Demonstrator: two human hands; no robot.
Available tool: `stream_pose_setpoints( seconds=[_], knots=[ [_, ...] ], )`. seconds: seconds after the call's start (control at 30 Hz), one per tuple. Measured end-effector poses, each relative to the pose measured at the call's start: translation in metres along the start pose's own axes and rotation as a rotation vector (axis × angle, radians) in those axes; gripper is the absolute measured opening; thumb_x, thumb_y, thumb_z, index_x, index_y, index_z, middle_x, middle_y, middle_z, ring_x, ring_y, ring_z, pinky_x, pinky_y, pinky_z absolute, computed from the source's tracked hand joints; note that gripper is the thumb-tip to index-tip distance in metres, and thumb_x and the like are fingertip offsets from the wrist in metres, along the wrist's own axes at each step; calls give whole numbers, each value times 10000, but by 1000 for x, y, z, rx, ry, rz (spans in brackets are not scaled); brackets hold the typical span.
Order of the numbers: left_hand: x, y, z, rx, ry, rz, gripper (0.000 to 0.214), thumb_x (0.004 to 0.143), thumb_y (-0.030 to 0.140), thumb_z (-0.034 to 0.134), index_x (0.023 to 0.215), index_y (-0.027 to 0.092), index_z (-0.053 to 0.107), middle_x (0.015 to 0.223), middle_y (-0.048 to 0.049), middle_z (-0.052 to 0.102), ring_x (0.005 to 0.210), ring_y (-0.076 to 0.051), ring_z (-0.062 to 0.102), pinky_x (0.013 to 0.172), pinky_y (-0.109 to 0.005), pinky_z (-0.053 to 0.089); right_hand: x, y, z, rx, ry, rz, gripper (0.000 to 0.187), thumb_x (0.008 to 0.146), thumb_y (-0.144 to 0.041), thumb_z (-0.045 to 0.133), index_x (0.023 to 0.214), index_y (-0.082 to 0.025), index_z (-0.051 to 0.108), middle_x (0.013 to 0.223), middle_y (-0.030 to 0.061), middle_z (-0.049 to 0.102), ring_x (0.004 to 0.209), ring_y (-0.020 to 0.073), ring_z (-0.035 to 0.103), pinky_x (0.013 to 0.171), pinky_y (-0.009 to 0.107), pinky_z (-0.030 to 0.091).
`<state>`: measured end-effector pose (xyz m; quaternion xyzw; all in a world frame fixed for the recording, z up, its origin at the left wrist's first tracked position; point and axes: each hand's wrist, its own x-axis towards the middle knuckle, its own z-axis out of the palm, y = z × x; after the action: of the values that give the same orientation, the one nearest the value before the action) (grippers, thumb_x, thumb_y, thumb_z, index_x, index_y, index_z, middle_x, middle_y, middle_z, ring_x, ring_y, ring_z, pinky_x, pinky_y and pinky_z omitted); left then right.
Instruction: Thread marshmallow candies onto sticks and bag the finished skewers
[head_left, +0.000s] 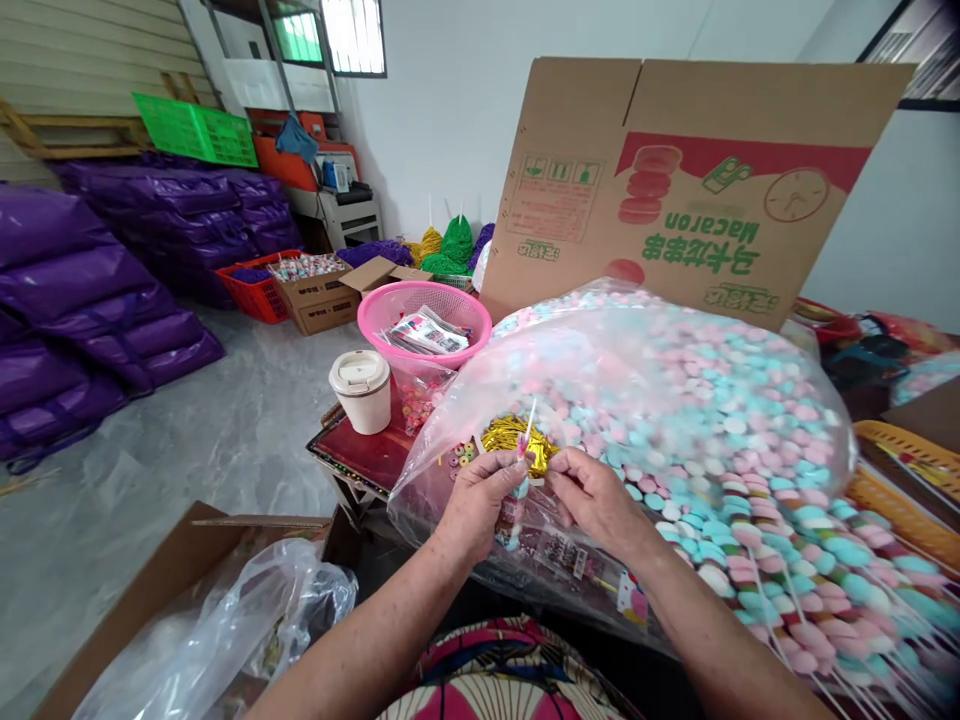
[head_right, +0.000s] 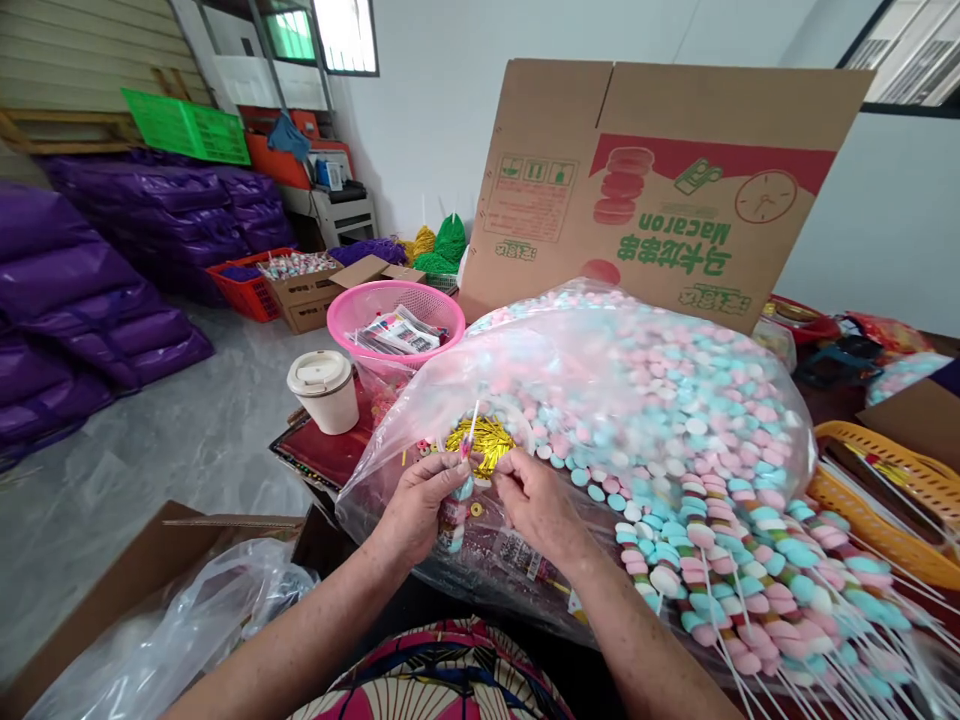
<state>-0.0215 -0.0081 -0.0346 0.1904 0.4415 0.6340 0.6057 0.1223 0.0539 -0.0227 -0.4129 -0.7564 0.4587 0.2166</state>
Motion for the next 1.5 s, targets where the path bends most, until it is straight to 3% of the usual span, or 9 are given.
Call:
stream_pose_setpoints(
  seconds=[0.07, 0.23, 0.47, 0.77, 0.9, 1.07, 1.23, 1.37, 1.5],
  knots=[
    [3, -2, 7, 0, 14, 0, 310, 576, 366, 753, 719, 141, 594, 479, 57, 499, 321, -45, 399, 324, -167, 261, -6, -1, 5, 50, -26, 10, 112, 827, -325, 428, 800, -227, 474, 489, -80, 454, 374, 100, 428, 414, 216, 341],
    [19, -4, 12, 19, 74, 60, 313, 578, 366, 754, 734, 137, 609, 507, 48, 537, 325, -51, 423, 341, -180, 311, 19, 3, -1, -263, 124, -76, 191, 821, -266, 427, 694, -204, 555, 567, -25, 534, 547, 130, 500, 536, 231, 370],
    [32, 11, -6, 12, 201, 130, 358, 525, 361, 779, 746, 138, 605, 538, 29, 593, 361, -61, 472, 357, -169, 343, 66, -1, -18, -324, 300, -111, 130, 740, -141, 510, 636, -192, 568, 896, 78, 625, 923, 222, 499, 748, 300, 380],
    [21, -7, 1, 110, 112, 21, 230, 571, 301, 705, 718, 140, 629, 496, 43, 538, 365, -68, 452, 384, -190, 352, 11, -22, 8, 120, -52, -28, 215, 800, -339, 489, 637, -200, 472, 553, -44, 482, 486, 92, 437, 475, 211, 347],
    [13, -9, 3, 265, -22, 19, 166, 652, 308, 633, 639, 143, 630, 500, 25, 537, 401, -73, 437, 414, -195, 334, 9, -16, 9, 222, -47, 80, 239, 776, -391, 498, 635, -205, 446, 523, -50, 465, 437, 85, 411, 423, 209, 314],
    [0, -7, -1, 375, -193, 121, 260, 739, 382, 601, 724, 134, 677, 650, -18, 609, 589, -116, 509, 565, -219, 412, -3, -16, 1, 112, 14, 24, 242, 775, -351, 490, 597, -207, 411, 512, -53, 436, 463, 87, 393, 441, 209, 309],
    [-6, -9, 4, 404, -161, 220, 292, 739, 415, 644, 674, 132, 677, 644, 4, 588, 624, -103, 493, 616, -211, 403, -21, -13, 3, 20, 184, -109, 246, 793, -342, 501, 610, -203, 410, 532, -53, 421, 501, 90, 362, 466, 214, 295],
    [-10, -6, 12, 208, -247, 20, 259, 648, 369, 744, 665, 116, 688, 611, -5, 610, 591, -102, 538, 608, -219, 432, -36, -10, -6, 99, 79, -88, 182, 835, -364, 505, 761, -198, 504, 514, -62, 470, 437, 89, 403, 418, 206, 310],
    [-12, -2, 17, 50, -434, -408, 378, 471, 333, 850, 692, 96, 655, 579, -27, 626, 487, -117, 569, 509, -237, 467, -47, -17, -27, 11, -111, -413, 230, 887, -275, 477, 691, -194, 566, 613, -15, 581, 583, 111, 545, 569, 229, 432]
  ],
)
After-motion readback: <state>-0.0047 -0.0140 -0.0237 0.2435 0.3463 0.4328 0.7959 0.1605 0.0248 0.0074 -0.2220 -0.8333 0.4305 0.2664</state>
